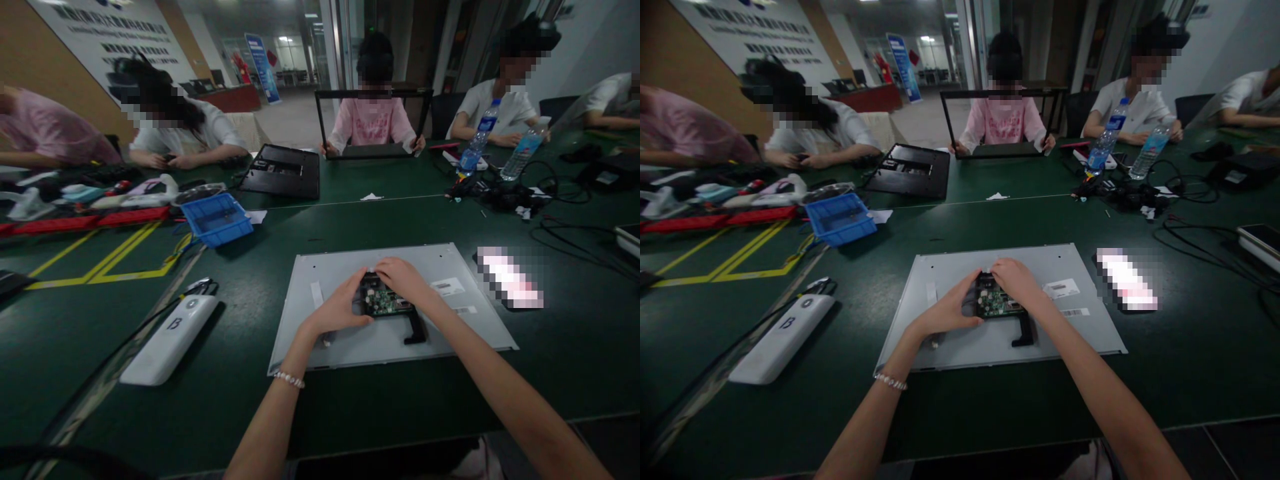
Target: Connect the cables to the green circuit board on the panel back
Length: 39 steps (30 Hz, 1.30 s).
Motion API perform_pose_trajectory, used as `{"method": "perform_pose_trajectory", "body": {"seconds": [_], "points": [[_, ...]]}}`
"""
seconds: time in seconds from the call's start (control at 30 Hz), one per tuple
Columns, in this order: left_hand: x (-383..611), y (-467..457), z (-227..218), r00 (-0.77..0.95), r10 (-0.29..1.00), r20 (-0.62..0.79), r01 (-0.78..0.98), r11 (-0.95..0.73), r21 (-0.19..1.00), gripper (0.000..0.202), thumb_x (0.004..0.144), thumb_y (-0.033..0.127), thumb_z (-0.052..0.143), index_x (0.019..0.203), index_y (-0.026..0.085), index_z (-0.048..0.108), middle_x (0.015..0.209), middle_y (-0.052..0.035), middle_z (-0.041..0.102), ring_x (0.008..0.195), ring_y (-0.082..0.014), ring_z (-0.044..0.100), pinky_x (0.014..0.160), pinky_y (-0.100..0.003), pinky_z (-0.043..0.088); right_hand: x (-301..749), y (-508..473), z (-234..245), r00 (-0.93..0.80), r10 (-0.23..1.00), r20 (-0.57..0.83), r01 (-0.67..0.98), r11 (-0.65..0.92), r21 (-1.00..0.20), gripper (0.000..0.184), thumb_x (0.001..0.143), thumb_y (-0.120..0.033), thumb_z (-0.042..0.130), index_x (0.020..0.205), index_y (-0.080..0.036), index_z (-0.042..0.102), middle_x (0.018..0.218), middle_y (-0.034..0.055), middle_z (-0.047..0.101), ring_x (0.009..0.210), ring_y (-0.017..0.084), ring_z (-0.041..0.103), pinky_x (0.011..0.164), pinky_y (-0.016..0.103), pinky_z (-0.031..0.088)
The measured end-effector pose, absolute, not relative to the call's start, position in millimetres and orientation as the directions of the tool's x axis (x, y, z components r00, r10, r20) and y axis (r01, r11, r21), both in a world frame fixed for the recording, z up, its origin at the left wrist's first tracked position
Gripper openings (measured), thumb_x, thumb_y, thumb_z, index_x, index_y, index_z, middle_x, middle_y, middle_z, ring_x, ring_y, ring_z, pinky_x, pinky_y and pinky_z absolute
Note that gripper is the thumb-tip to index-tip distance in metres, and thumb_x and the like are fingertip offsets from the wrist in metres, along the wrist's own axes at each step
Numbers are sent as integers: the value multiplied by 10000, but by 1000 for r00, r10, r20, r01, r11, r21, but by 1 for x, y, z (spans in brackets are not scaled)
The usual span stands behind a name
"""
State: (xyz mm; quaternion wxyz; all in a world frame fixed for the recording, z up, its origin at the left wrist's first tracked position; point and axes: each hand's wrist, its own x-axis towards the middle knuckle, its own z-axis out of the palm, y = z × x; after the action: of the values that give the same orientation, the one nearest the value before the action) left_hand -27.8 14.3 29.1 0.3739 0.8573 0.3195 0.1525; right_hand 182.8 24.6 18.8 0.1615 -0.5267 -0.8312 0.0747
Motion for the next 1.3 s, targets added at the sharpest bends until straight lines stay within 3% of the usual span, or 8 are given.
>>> {"method": "perform_pose_trajectory", "body": {"seconds": [0.33, 0.7, 0.77, 0.9, 1.0, 1.1, 1.2, 1.3], "points": [[-29, 13, 29, 749, 662, 20, 442, -522, 730, 1031, 667, 315, 692, 1462, 206, 45, 1516, -124, 146, 1373, -330, 189, 1133, -502, 175, 185, 25, 18, -379, 907, 186, 828, 422, -370, 217, 866, -159, 482, 1009, -158, 645, 1030, 94, 643, 995, 181, 571, 885, 281, 418], [-29, 11, 36, 745, 667, 27, 423, -503, 753, 1072, 655, 356, 737, 1463, 222, 46, 1524, -113, 128, 1377, -316, 187, 1138, -494, 163, 202, 8, 32, -347, 903, 253, 787, 427, -445, 258, 868, -199, 469, 1062, -186, 639, 1066, 83, 652, 1007, 202, 577, 904, 347, 439], [-29, 11, 39, 725, 687, 54, 413, -495, 764, 983, 706, 397, 697, 1460, 243, 86, 1522, -97, 152, 1375, -310, 199, 1134, -490, 175, 208, -2, 35, -341, 903, 262, 774, 428, -466, 253, 865, -194, 473, 1055, -196, 641, 1046, 78, 656, 993, 205, 583, 890, 368, 452], [-29, 16, 49, 569, 795, 210, 365, -474, 801, 524, 918, 400, 406, 1408, 264, 276, 1479, -49, 298, 1354, -227, 276, 1124, -418, 212, 215, -26, 38, -313, 908, 278, 746, 417, -519, 248, 864, -189, 478, 1055, -207, 636, 1068, 67, 648, 999, 203, 583, 892, 387, 462], [-38, 26, 52, 337, 885, 320, 366, -437, 822, 393, 959, 335, 278, 1311, 236, 422, 1357, -51, 469, 1257, -187, 421, 1037, -369, 350, 216, -42, 38, -282, 913, 296, 726, 405, -556, 248, 867, -187, 478, 1061, -216, 631, 1085, 55, 641, 1006, 193, 582, 906, 383, 463], [-58, 37, 48, 131, 923, 362, 547, -372, 750, 302, 897, 293, 401, 1134, 200, 564, 1143, -68, 589, 1005, -185, 578, 841, -314, 473, 215, -53, 37, -263, 911, 317, 709, 406, -577, 239, 872, -180, 473, 1044, -215, 636, 1063, 48, 645, 1000, 185, 583, 912, 377, 463], [-82, 45, 39, 114, 938, 327, 756, -296, 584, 270, 786, 233, 514, 1028, 183, 624, 1038, -62, 595, 782, -160, 599, 772, -301, 475, 211, -58, 34, -235, 911, 338, 708, 399, -583, 236, 873, -169, 467, 1026, -212, 641, 1051, 49, 646, 984, 187, 588, 899, 381, 473], [-98, 48, 30, 185, 972, 147, 816, -235, 527, 327, 718, 215, 556, 1035, 185, 633, 978, -43, 606, 673, -135, 583, 742, -286, 472, 207, -60, 32, -251, 903, 350, 717, 416, -559, 233, 869, -165, 472, 1019, -206, 645, 1037, 49, 650, 972, 190, 590, 887, 383, 479]]}}
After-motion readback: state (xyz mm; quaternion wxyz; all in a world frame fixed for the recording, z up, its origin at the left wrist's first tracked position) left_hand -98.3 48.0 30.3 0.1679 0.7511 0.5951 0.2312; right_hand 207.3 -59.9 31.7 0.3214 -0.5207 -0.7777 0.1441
